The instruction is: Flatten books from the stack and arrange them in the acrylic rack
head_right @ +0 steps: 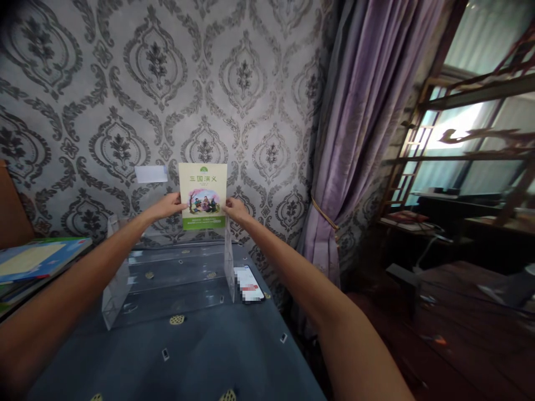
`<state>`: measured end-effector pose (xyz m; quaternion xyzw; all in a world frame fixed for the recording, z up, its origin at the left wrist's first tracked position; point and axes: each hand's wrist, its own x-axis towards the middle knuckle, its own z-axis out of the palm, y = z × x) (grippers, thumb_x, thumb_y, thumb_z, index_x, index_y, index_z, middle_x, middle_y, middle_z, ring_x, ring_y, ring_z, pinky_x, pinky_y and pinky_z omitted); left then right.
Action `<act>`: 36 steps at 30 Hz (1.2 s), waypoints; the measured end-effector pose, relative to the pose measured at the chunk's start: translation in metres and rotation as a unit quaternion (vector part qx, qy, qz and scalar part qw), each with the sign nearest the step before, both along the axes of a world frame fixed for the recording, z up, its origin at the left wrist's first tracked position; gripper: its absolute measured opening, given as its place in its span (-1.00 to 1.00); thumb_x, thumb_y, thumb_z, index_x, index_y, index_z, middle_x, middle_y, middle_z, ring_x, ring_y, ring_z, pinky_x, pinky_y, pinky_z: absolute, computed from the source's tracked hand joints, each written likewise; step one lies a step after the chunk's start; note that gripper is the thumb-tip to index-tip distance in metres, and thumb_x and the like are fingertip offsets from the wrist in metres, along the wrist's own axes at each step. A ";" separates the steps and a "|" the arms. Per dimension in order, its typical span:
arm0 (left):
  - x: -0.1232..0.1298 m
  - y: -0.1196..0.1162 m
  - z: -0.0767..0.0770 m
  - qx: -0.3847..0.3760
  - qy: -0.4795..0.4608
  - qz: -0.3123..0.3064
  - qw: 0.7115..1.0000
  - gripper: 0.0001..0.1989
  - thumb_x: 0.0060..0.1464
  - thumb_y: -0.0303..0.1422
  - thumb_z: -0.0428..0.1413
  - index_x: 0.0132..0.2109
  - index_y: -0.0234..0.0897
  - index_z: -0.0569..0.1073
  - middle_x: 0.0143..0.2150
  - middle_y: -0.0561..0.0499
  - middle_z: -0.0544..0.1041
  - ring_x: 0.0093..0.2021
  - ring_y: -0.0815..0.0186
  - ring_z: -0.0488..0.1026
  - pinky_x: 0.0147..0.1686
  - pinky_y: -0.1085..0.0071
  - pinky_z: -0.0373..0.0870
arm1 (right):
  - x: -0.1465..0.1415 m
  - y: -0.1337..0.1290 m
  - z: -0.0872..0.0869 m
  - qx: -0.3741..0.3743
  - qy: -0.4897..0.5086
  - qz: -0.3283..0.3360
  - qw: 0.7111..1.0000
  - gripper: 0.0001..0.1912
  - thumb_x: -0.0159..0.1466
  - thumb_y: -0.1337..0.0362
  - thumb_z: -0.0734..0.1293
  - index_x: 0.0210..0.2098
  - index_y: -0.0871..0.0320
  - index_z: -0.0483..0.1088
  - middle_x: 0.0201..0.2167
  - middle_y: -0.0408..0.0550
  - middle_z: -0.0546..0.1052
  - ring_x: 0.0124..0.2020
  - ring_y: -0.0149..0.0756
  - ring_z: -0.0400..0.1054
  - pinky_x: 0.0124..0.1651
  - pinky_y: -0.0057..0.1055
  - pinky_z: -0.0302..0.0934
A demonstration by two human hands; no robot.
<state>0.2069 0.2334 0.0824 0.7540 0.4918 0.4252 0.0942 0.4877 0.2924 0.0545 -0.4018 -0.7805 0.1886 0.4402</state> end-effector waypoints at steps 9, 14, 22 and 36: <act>-0.001 -0.004 0.001 0.007 -0.026 -0.005 1.000 -0.52 -0.10 -0.10 0.25 -0.04 -0.25 0.51 -0.18 -0.09 0.65 -0.09 0.00 0.57 -0.20 0.29 0.49 | -0.001 -0.006 0.001 -0.019 0.003 -0.027 0.999 -0.75 0.20 0.26 0.31 -0.14 0.18 0.48 -0.38 -0.08 0.56 -0.37 -0.28 0.42 -0.31 -0.43 0.34; -0.002 -0.009 0.001 0.010 -0.034 -0.010 0.999 -0.52 -0.08 -0.05 0.25 -0.08 -0.27 0.50 -0.19 -0.14 0.64 -0.13 0.02 0.57 -0.21 0.26 0.48 | -0.002 -0.010 0.002 -0.023 0.011 -0.033 0.999 -0.77 0.19 0.26 0.33 -0.17 0.18 0.48 -0.38 -0.09 0.56 -0.34 -0.28 0.43 -0.25 -0.42 0.34; -0.001 -0.019 0.003 0.016 -0.029 -0.006 0.999 -0.52 -0.03 0.00 0.22 -0.10 -0.27 0.48 -0.11 -0.18 0.62 -0.07 0.02 0.55 -0.17 0.26 0.44 | -0.004 -0.020 0.004 -0.050 0.048 -0.029 0.997 -0.74 0.20 0.24 0.35 -0.14 0.18 0.48 -0.30 -0.03 0.58 -0.28 -0.25 0.45 -0.25 -0.40 0.33; -0.001 -0.032 0.001 0.043 -0.018 0.022 0.999 -0.47 0.06 0.03 0.16 0.01 -0.29 0.43 -0.12 -0.17 0.63 -0.09 0.05 0.55 -0.17 0.28 0.41 | 0.003 -0.034 0.005 -0.094 0.124 0.004 0.988 -0.66 0.16 0.11 0.35 -0.12 0.15 0.43 -0.25 -0.01 0.57 -0.19 -0.19 0.44 -0.28 -0.38 0.34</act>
